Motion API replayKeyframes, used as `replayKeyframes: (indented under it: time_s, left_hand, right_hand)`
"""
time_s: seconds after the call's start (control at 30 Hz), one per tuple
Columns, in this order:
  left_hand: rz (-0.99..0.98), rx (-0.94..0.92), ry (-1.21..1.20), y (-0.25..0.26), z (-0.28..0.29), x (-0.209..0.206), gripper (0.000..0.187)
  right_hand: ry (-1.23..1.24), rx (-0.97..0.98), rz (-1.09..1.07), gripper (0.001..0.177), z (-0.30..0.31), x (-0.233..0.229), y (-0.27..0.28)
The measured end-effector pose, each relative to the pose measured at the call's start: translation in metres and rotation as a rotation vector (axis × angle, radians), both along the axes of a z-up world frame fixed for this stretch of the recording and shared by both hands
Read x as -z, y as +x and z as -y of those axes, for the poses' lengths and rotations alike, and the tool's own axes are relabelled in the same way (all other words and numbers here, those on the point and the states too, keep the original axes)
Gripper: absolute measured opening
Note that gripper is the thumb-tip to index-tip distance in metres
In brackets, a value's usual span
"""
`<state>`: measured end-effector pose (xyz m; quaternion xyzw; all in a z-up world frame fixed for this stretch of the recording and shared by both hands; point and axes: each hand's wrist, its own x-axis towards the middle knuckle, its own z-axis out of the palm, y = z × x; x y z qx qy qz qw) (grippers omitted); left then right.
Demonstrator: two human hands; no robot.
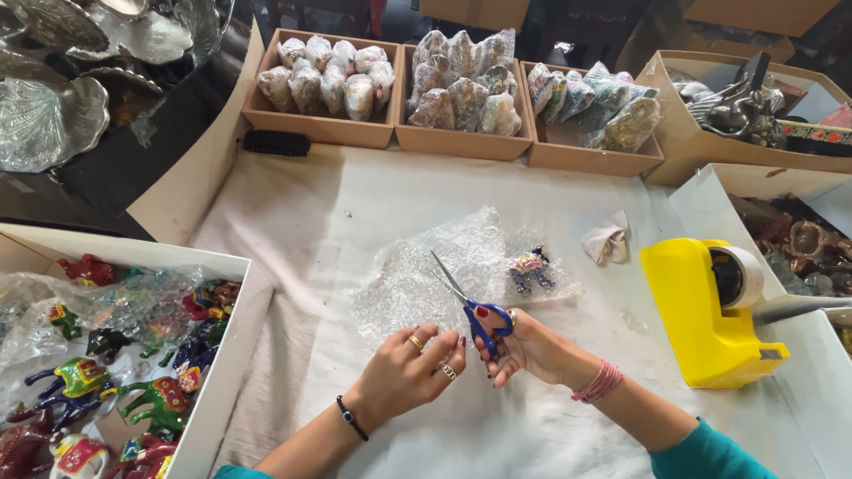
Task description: The person cuts a piece of bubble wrap using scissors, then wraps a small colorful figurine in the bubble wrap. They fold the edges and secure the package with a piece of tape from a dispenser.
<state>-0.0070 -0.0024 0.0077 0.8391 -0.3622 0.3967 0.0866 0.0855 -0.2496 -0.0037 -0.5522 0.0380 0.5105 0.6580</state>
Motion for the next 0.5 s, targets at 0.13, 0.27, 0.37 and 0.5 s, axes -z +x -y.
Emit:
replayKeyframes:
  time_s: [0.13, 0.27, 0.37, 0.5]
  left_hand:
    - [-0.008, 0.007, -0.005, 0.001, -0.001, 0.001, 0.021]
    - [0.001, 0.0, -0.004, 0.002, -0.001, 0.002, 0.02]
    - [-0.005, 0.011, -0.003, 0.001, -0.001, 0.004, 0.02]
    - [0.006, 0.021, 0.008, 0.001, 0.0, 0.004, 0.018]
  right_hand:
    - [-0.026, 0.002, 0.097, 0.047, -0.003, 0.0, 0.001]
    - [-0.073, 0.034, 0.14, 0.034, -0.003, 0.005, 0.002]
    - [-0.101, 0.001, 0.167, 0.027, -0.004, -0.003, 0.001]
    - [0.049, 0.008, 0.014, 0.046, -0.005, -0.019, 0.003]
